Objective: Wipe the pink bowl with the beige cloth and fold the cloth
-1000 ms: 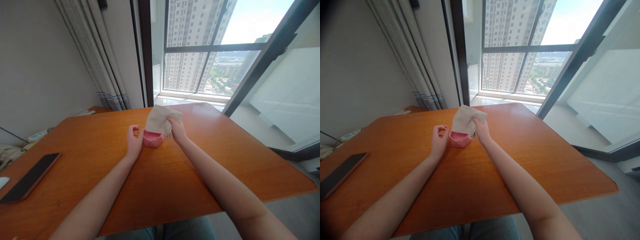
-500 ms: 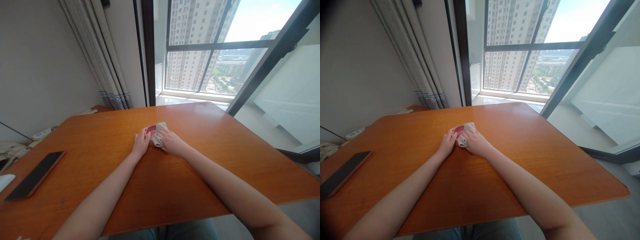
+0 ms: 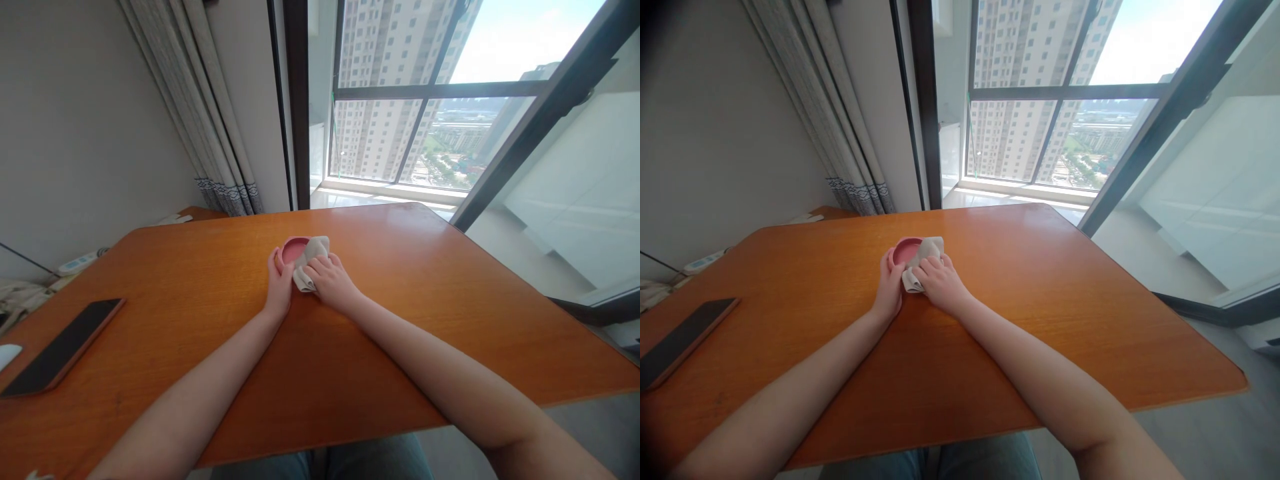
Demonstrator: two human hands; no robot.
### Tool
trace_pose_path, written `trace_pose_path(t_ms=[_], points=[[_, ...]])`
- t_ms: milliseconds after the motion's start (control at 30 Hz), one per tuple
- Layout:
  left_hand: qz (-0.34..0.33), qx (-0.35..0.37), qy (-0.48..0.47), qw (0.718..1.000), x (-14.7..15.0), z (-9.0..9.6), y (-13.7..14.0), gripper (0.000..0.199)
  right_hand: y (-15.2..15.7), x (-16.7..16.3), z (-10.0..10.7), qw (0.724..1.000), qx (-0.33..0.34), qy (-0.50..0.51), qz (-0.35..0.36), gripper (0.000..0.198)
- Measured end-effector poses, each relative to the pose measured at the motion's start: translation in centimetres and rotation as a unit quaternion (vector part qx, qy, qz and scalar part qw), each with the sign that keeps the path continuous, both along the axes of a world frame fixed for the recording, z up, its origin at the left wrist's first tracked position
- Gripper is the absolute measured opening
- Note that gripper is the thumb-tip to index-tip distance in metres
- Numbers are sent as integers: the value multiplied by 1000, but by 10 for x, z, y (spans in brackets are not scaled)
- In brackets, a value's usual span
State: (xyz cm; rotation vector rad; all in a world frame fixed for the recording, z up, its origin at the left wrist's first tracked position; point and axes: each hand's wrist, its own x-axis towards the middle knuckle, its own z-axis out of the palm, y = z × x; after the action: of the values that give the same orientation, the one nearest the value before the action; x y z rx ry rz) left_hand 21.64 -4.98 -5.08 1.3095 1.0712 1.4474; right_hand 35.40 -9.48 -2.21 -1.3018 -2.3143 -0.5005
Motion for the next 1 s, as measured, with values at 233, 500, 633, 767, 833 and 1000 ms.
trace_pose_path(t_ms=[233,500,633,767,833,1000], points=[[-19,144,120,982,-14,13,0,62,8,19,5,997,-31,-16,71,17],[-27,129,123,984,-16,11,0,60,1,8,-4,993,-85,46,66,13],[-40,135,139,980,-16,10,2,60,5,14,-3,994,-78,18,72,17],[-67,116,147,980,-18,13,3,61,12,28,0,996,-31,-37,79,19],[-85,114,143,979,-19,16,3,61,14,32,0,996,-3,-45,76,22],[-71,74,67,992,-13,20,-4,62,10,24,2,997,19,-50,63,24]])
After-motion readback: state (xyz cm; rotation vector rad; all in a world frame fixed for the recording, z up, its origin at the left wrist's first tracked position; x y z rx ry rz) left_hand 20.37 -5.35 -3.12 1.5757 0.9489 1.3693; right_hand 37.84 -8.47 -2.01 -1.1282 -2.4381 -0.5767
